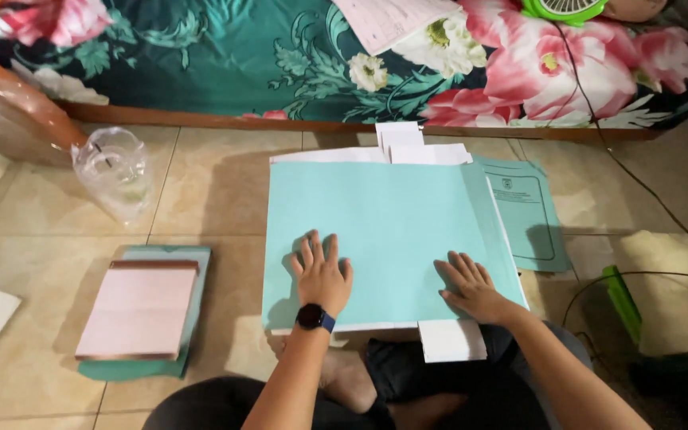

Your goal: A person is sorting through green paper folders and organizing them into a larger light blue folder while sitting on the floor.

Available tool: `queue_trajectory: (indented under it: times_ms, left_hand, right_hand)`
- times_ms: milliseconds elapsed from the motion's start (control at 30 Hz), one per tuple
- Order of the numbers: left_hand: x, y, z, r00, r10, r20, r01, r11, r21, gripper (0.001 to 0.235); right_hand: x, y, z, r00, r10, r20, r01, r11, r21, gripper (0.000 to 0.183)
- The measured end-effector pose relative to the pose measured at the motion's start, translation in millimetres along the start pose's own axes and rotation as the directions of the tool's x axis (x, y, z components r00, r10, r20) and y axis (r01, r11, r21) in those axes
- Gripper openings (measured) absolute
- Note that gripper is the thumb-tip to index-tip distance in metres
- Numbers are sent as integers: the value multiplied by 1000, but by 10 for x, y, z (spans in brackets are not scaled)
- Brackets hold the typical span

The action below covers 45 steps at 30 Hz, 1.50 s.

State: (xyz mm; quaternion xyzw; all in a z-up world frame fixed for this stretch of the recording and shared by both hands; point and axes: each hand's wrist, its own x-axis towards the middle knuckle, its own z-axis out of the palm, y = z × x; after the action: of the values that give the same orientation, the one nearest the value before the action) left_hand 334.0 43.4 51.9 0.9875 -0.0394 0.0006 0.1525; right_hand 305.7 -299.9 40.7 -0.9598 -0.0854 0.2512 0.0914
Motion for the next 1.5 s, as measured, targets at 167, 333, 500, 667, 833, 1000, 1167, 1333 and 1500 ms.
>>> queue_trajectory:
  times_ms: [167, 333, 500, 667, 833, 1000, 1167, 1333, 1500]
  left_hand:
    - [84, -230, 267, 984, -39, -172, 37, 999, -17, 47]
    - [33, -1736, 754, 814, -523, -252, 436, 838, -328, 99]
    - [-632, -1069, -117, 728, -316, 608, 578, -195, -793, 88]
    - [-796, -828, -441, 710, -334, 620, 618, -127, -776, 107]
    - [-967, -1547, 168, 668, -388, 635, 706, 57, -706, 104]
    - [-1017, -1275, -68, 731, -454, 509, 671, 344, -657, 81]
    - [-984, -1245, -84, 802, -433, 412, 596, 522, -611, 71]
    - [-959, -1099, -199, 828, -387, 405, 561, 583, -589, 112]
    - [-844, -1134, -71, 832, -338, 440, 544, 653, -527, 105]
  right_hand:
    - [205, 781, 12, 536, -504, -677, 699, 715, 22, 24]
    - [-167, 1001, 50, 815, 545, -196, -100, 466, 879, 107]
    - [-197, 973, 215, 803, 583, -122, -157, 405, 901, 97]
    - [-210, 967, 90, 876, 466, -123, 12, 234, 972, 85]
    - [-434, 635, -108, 902, 429, -53, -60, 245, 968, 93]
    - [-295, 750, -120, 897, 441, 30, -239, 428, 871, 61]
    - [-208, 786, -66, 905, 423, -40, -262, 630, 731, 73]
    - [-80, 441, 37, 696, 304, -650, -100, 938, 331, 76]
    - [179, 835, 453, 544, 306, -782, -256, 947, 193, 82]
